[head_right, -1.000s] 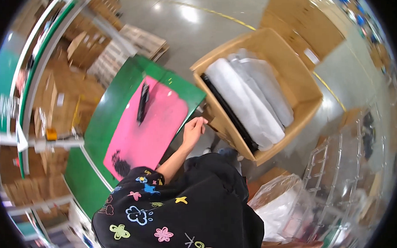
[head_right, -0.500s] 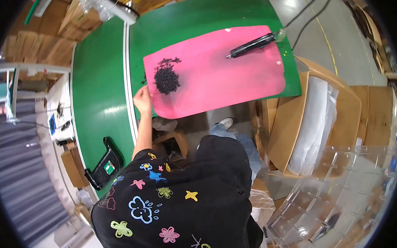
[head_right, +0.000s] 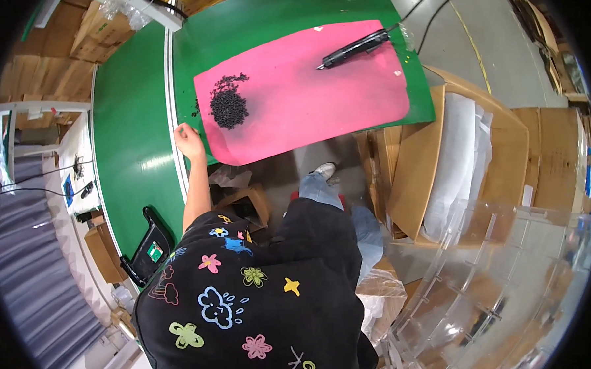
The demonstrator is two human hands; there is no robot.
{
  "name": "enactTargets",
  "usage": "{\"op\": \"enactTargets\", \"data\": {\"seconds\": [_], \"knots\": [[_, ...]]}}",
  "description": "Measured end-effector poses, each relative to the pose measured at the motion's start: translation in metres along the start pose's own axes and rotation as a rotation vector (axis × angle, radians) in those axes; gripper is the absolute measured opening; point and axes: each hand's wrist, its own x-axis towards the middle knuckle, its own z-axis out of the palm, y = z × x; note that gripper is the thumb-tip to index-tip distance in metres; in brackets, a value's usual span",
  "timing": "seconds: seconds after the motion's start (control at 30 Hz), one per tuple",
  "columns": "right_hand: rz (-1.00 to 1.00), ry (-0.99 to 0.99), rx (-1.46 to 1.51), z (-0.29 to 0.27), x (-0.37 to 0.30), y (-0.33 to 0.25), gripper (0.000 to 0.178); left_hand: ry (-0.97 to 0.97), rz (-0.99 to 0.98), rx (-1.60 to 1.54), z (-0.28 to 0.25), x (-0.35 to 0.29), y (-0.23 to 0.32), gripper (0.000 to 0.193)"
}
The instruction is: Secure a circuit board into a plastic housing using an electric screwdriver and screws.
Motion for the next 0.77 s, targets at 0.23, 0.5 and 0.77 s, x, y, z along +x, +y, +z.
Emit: {"op": "enactTargets", "data": {"seconds": [0.23, 0.5, 0.77], "knots": [[0.182, 0.049, 0.053, -0.021, 0.012, 0.060, 0.030, -0.134, -0.040, -0.350, 0.061, -0.020, 0.036, 0.009], [0.314, 0.606, -0.001, -0.153, 0.062, 0.166, 0.033, -1.167, -0.084, -0.168, 0.147, -0.432, 0.141, 0.025], [0.388, 0.456, -0.134, -0.194, 0.049, 0.220, 0.017, -2.438, 0.735, 0.431, 0.171, -0.741, 0.118, 0.045]]}}
